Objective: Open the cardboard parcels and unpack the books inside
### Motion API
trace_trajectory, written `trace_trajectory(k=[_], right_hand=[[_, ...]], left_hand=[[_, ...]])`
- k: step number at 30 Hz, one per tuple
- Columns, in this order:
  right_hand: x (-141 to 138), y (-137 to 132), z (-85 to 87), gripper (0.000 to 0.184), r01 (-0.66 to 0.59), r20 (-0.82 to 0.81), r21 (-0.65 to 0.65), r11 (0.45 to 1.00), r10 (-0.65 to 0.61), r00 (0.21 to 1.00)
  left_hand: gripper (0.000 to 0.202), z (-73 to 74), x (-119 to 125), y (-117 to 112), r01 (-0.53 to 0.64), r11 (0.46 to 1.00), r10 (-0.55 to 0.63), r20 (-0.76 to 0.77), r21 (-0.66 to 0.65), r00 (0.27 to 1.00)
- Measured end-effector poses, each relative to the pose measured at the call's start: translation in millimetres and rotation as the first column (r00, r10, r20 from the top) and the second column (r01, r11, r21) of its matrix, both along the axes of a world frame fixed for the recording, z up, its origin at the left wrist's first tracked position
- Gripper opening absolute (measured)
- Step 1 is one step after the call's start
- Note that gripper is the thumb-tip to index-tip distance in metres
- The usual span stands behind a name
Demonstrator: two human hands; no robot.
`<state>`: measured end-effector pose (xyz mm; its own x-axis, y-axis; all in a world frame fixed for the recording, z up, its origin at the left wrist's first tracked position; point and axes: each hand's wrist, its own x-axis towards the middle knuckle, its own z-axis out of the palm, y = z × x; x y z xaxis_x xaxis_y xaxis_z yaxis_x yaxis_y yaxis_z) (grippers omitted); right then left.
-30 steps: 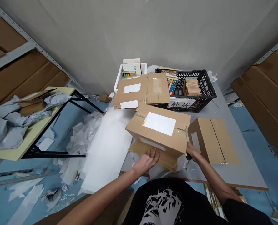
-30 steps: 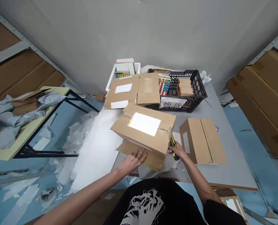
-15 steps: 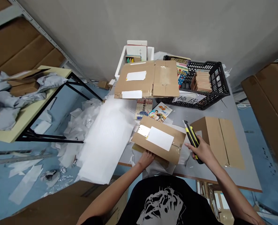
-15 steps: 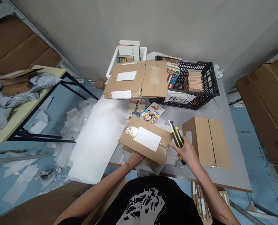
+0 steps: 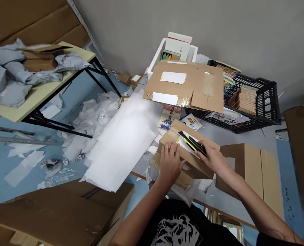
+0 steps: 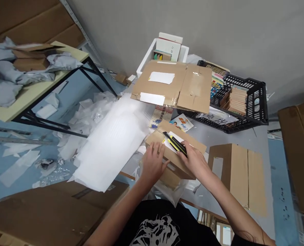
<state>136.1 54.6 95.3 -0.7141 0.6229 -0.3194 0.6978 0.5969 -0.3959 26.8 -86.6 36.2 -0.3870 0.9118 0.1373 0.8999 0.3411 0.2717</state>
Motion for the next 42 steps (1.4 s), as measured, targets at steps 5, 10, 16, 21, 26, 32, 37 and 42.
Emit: trace_trajectory(k=[5, 10, 16, 21, 26, 32, 37, 42], right_hand=[[-19.0, -0.6, 5.2, 0.03, -0.191, 0.143, 0.12, 0.974, 0.173, 0.974], [-22.0, -11.1, 4.7, 0.035, -0.406, 0.239, 0.241, 0.882, 0.352, 0.905], [-20.3, -6.9, -0.6, 0.049, -0.539, 0.379, 0.42, 0.73, 0.398, 0.835], [-28.3, -4.1, -0.9, 0.067, -0.569, 0.394, 0.433, 0.699, 0.421, 0.817], [-33.8, -3.2, 0.3, 0.076, -0.593, 0.419, 0.41, 0.693, 0.434, 0.798], [-38.5, -6.6, 1.3, 0.092, -0.651, 0.462, 0.391, 0.65, 0.473, 0.75], [-41.0, -6.5, 2.7, 0.095, -0.67, 0.447, 0.395, 0.628, 0.506, 0.738], [-40.1, -6.9, 1.0, 0.092, -0.674, 0.461, 0.376, 0.636, 0.503, 0.731]], left_hand=[[0.06, -18.5, 8.7, -12.7, -0.019, 0.994, 0.025, 0.054, -0.109, 0.998], [0.054, -17.6, 31.5, -21.6, -0.076, 0.99, 0.087, 0.098, -0.115, 0.991], [0.052, -17.6, 38.8, -11.9, -0.146, 0.979, 0.165, 0.125, -0.144, 0.978], [0.052, -18.7, 38.3, -6.8, -0.175, 0.974, 0.196, 0.151, -0.144, 0.969], [0.053, -18.1, 33.5, -5.0, -0.158, 0.975, 0.185, 0.179, -0.153, 0.966], [0.051, -15.8, 27.2, -5.7, -0.142, 0.973, 0.173, 0.169, -0.182, 0.97], [0.05, -14.4, 24.2, -7.4, -0.118, 0.974, 0.15, 0.158, -0.194, 0.976], [0.049, -13.9, 23.1, -7.2, -0.117, 0.972, 0.146, 0.134, -0.204, 0.98]])
